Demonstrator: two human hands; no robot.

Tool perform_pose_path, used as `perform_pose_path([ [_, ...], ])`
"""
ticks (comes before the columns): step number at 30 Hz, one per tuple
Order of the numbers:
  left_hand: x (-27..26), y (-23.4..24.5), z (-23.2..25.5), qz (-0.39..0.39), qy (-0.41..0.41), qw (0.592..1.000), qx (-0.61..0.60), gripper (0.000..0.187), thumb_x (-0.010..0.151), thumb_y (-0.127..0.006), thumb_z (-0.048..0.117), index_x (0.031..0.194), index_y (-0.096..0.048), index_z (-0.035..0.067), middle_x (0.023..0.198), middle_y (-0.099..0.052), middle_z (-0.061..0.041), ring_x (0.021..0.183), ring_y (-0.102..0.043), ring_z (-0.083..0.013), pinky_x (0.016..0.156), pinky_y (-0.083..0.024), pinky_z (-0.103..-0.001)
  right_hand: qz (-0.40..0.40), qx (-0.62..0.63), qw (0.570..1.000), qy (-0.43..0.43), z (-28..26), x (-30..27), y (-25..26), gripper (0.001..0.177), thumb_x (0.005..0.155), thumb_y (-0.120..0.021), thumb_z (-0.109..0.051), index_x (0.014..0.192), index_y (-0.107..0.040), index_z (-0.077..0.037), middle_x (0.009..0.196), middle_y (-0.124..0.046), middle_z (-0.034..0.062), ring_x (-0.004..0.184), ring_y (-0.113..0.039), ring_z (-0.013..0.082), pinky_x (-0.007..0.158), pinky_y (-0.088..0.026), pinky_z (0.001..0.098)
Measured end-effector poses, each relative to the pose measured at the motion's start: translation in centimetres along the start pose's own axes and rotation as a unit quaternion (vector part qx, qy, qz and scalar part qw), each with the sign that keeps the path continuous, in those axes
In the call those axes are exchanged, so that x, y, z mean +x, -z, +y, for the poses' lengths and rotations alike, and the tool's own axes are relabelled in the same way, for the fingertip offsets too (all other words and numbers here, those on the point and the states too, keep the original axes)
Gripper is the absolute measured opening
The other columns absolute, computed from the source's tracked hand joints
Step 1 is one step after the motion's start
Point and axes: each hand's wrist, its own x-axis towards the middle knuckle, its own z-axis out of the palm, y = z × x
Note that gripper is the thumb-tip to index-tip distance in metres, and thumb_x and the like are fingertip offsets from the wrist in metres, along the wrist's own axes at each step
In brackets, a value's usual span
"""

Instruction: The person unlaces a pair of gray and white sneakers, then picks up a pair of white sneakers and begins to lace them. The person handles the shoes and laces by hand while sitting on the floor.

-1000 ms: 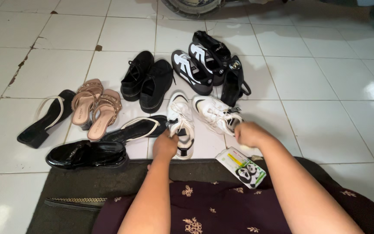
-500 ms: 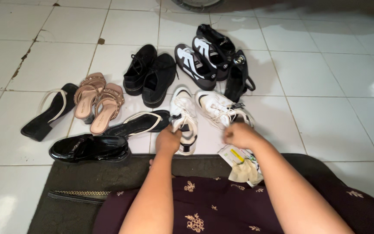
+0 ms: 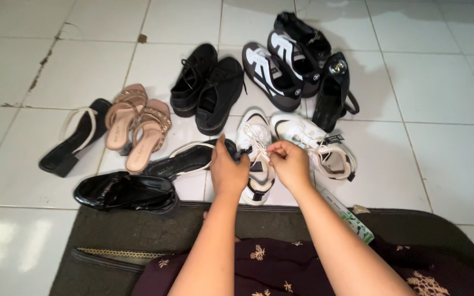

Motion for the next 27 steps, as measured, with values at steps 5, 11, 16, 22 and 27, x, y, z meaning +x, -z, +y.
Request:
perform_pose_path([
  [5, 0.5, 0.6, 2.3, -0.019, -0.094, 0.994, 0.056, 0.030, 0.074, -0.081, 0.017, 0.102, -0.071, 0.012, 0.119, -0.071, -0.009, 0.112, -0.062, -0.0368, 0.096, -0.050, -0.045, 0.014, -0.012, 0.999, 0.037, 0.5, 0.3, 0.0, 0.015, 0.085, -0.065, 0.006, 0.094, -0.073, -0.003, 0.078, -0.074, 0.0039, 0.066, -0.068, 0.0100, 0.063, -0.053, 0.0235],
  [11, 0.7, 1.3, 4.2, -0.097, -0.093, 0.983, 0.127, 0.028, 0.063, -0.088, 0.020, 0.085, -0.074, 0.012, 0.102, -0.073, -0.005, 0.103, -0.064, -0.0338, 0.087, -0.052, -0.041, 0.018, -0.058, 0.997, 0.053, 0.2, 0.5, 0.4, 0.015, 0.083, -0.068, 0.003, 0.094, -0.075, -0.004, 0.079, -0.075, 0.0029, 0.070, -0.067, 0.0089, 0.067, -0.052, 0.0232],
  [16, 0.9, 0.9, 3.7, -0.079, -0.157, 0.975, 0.133, 0.014, 0.068, -0.083, 0.015, 0.081, -0.076, 0.014, 0.100, -0.075, -0.004, 0.099, -0.066, -0.0303, 0.086, -0.053, -0.040, 0.003, -0.064, 0.997, 0.052, -0.5, 0.3, 0.8, 0.015, 0.082, -0.068, 0.003, 0.094, -0.075, -0.004, 0.080, -0.075, 0.0033, 0.071, -0.067, 0.0088, 0.068, -0.052, 0.0232],
  [22, 1.3, 0.3, 2.4, -0.109, -0.168, 0.972, 0.124, 0.010, 0.076, -0.078, 0.013, 0.085, -0.073, 0.010, 0.101, -0.072, -0.008, 0.099, -0.066, -0.0327, 0.084, -0.053, -0.043, -0.012, -0.079, 0.993, 0.081, -2.0, 0.0, 0.8, 0.015, 0.083, -0.069, 0.001, 0.095, -0.075, -0.005, 0.082, -0.075, 0.0023, 0.072, -0.067, 0.0101, 0.069, -0.053, 0.0242],
  [27, 2.0, 0.4, 1.7, -0.126, -0.122, 0.983, 0.062, 0.011, 0.085, -0.073, 0.013, 0.095, -0.071, 0.008, 0.104, -0.072, -0.010, 0.100, -0.068, -0.0328, 0.087, -0.052, -0.044, -0.066, -0.189, 0.967, 0.155, -3.9, -1.1, 1.1, 0.027, 0.072, -0.080, 0.000, 0.097, -0.079, -0.009, 0.083, -0.062, 0.0069, 0.064, -0.058, 0.0188, 0.060, -0.048, 0.0316],
])
